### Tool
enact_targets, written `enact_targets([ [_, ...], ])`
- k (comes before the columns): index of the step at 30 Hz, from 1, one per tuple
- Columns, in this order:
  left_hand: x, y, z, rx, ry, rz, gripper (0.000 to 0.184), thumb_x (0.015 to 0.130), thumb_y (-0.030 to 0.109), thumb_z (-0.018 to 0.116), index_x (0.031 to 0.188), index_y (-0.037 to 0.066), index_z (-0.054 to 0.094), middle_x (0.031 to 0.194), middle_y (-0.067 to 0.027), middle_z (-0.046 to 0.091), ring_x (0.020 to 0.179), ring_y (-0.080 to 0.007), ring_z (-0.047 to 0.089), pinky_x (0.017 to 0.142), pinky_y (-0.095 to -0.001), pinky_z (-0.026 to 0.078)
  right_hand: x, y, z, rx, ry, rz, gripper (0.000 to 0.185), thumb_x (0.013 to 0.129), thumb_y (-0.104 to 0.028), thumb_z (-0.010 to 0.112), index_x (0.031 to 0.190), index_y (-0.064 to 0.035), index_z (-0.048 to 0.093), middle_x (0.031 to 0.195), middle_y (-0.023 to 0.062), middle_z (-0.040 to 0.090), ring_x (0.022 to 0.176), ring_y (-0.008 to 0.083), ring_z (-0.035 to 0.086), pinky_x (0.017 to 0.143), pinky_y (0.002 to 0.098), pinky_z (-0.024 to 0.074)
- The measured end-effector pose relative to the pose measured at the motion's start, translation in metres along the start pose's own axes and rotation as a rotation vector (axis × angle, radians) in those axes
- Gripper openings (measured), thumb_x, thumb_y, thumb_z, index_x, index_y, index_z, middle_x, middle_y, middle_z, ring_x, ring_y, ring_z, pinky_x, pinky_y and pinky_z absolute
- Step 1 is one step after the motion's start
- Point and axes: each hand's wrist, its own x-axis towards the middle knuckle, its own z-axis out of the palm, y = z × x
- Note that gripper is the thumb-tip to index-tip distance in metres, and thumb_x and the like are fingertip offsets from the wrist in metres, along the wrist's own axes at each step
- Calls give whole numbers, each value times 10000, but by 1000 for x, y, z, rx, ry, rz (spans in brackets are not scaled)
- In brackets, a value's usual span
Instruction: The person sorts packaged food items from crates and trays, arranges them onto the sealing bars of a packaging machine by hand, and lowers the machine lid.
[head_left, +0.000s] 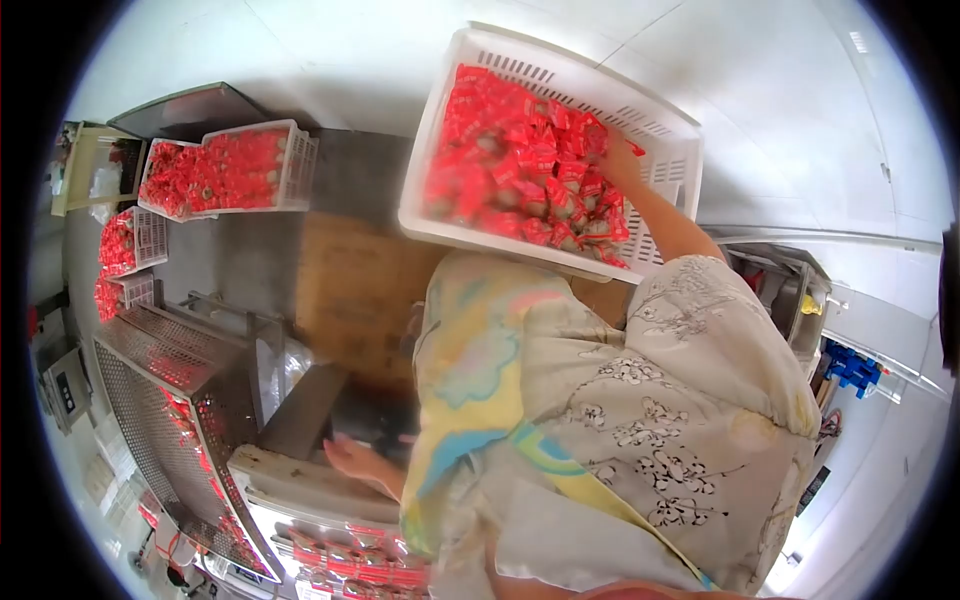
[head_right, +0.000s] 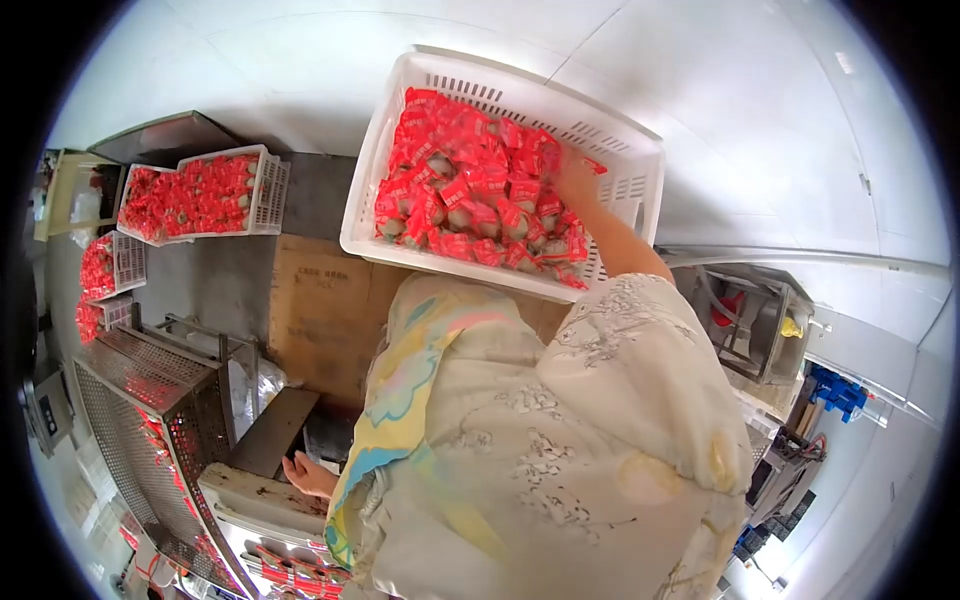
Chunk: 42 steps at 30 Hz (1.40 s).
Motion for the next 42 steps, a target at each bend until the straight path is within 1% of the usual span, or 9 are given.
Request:
enact_targets([
  [8,-15,45,15,-26,-158,-53,348,883,86,621,1208,-19,557,1095,-171,625,977,-236,615,817,-326,515,6,30,-32,-9,-213,-224,685,781,-205,639,1390,-107,341,1148,219,601,1066,379,569,882,447,464],
  [11,-19,21,16,-16,-227,-121,346,887,94,618,1207,-21,557,1100,-163,628,968,-224,612,815,-325,512,19,7,-50,104,-288,-70,685,762,-284,685,1357,-102,399,1133,198,618,1055,367,583,872,417,468],
  [14,-26,31,21,-110,-236,-202,344,890,102,615,1208,-17,558,1105,-151,626,963,-205,606,820,-317,505,51,9,-14,-37,-175,-303,631,749,-328,694,1294,-85,487,1065,175,652,1006,348,612,850,403,479],
  [23,-33,19,25,-210,-281,-275,316,891,97,612,1187,-6,576,1108,-107,623,976,-187,581,866,-278,469,45,31,-52,-4,-230,20,408,767,-387,697,872,1,628,769,174,630,703,289,602,668,401,452],
  [30,-33,18,40,-392,-259,-290,308,880,107,631,1154,-27,588,1101,-115,629,985,-191,590,879,-299,472,43,-39,-129,172,10,-87,182,839,-185,666,840,-17,597,683,36,566,632,108,480,598,265,412],
  [35,-6,76,52,-555,-336,-216,298,899,189,614,1119,-13,613,1025,-101,655,921,-187,606,835,-299,479,11,-256,-190,312,-14,-763,106,822,-81,610,904,-16,594,742,93,591,631,201,556,611,295,450],
  [36,1,102,43,-762,-441,-344,320,910,228,608,1139,4,608,1033,-97,655,911,-166,612,822,-293,481,-11,-312,-197,301,-72,-905,115,793,-36,600,908,-21,598,761,100,600,650,226,574,618,304,458],
  [39,22,148,13,-1137,-690,-442,449,979,388,465,1264,43,511,1126,-113,630,968,-189,622,821,-318,500,-74,-445,-158,342,-289,-1332,248,704,51,602,926,-58,619,790,109,619,720,291,614,648,339,483],
  [42,46,152,-37,-1572,-666,-660,460,976,403,453,1250,36,493,1134,-115,619,969,-197,621,837,-342,494,-168,-553,-102,517,-451,-1915,283,661,25,651,917,-95,635,815,82,621,766,275,623,657,375,500],
])
